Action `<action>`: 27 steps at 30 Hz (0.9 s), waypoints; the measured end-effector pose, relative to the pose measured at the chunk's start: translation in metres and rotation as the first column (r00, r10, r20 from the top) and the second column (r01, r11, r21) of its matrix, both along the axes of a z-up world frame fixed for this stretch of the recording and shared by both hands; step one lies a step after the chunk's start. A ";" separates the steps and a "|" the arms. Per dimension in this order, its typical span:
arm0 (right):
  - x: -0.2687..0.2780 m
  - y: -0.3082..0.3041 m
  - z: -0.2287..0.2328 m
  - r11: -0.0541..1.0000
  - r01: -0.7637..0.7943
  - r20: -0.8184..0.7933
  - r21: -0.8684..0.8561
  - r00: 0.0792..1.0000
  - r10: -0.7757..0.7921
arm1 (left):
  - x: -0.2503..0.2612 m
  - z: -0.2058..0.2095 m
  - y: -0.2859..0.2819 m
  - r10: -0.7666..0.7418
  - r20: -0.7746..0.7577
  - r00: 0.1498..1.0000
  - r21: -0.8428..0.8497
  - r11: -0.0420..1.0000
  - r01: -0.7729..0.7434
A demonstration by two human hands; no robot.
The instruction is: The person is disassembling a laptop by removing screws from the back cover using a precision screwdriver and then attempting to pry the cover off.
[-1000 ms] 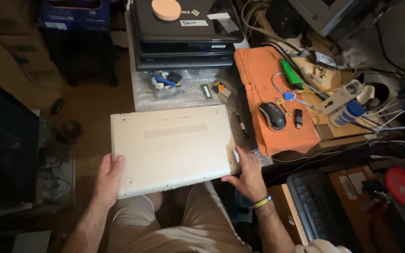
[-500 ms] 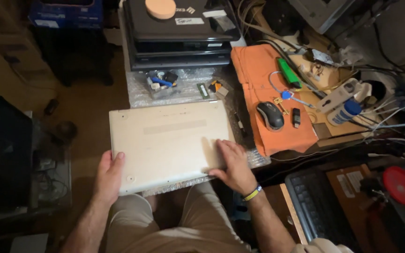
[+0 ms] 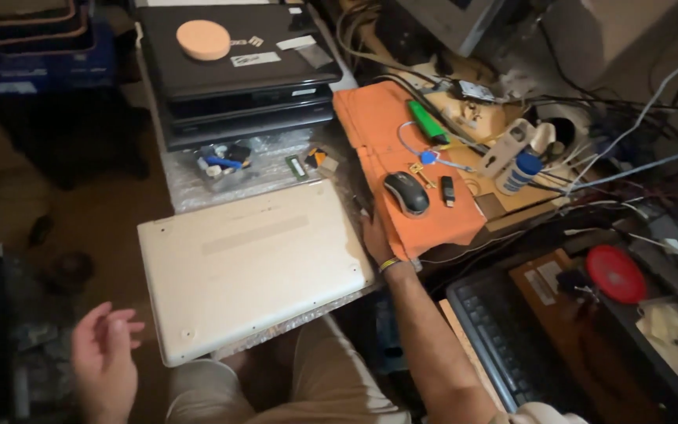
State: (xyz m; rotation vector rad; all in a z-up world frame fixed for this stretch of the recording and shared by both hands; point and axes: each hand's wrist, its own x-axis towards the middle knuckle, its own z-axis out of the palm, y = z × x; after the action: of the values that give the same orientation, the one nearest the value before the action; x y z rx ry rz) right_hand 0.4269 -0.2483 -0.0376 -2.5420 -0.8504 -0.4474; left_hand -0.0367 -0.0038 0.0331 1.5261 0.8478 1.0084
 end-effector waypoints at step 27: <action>-0.093 -0.067 0.072 0.996 0.027 0.313 0.081 0.948 -0.051 | 0.507 0.093 -0.060 -0.394 -0.594 0.701 0.556 0.429 0.712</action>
State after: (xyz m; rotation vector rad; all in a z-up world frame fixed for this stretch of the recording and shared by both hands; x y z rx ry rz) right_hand 0.3337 -0.3150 0.0349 -2.4570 -0.8741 -0.8999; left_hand 0.4699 -0.0635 0.1258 2.5883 0.0114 0.5305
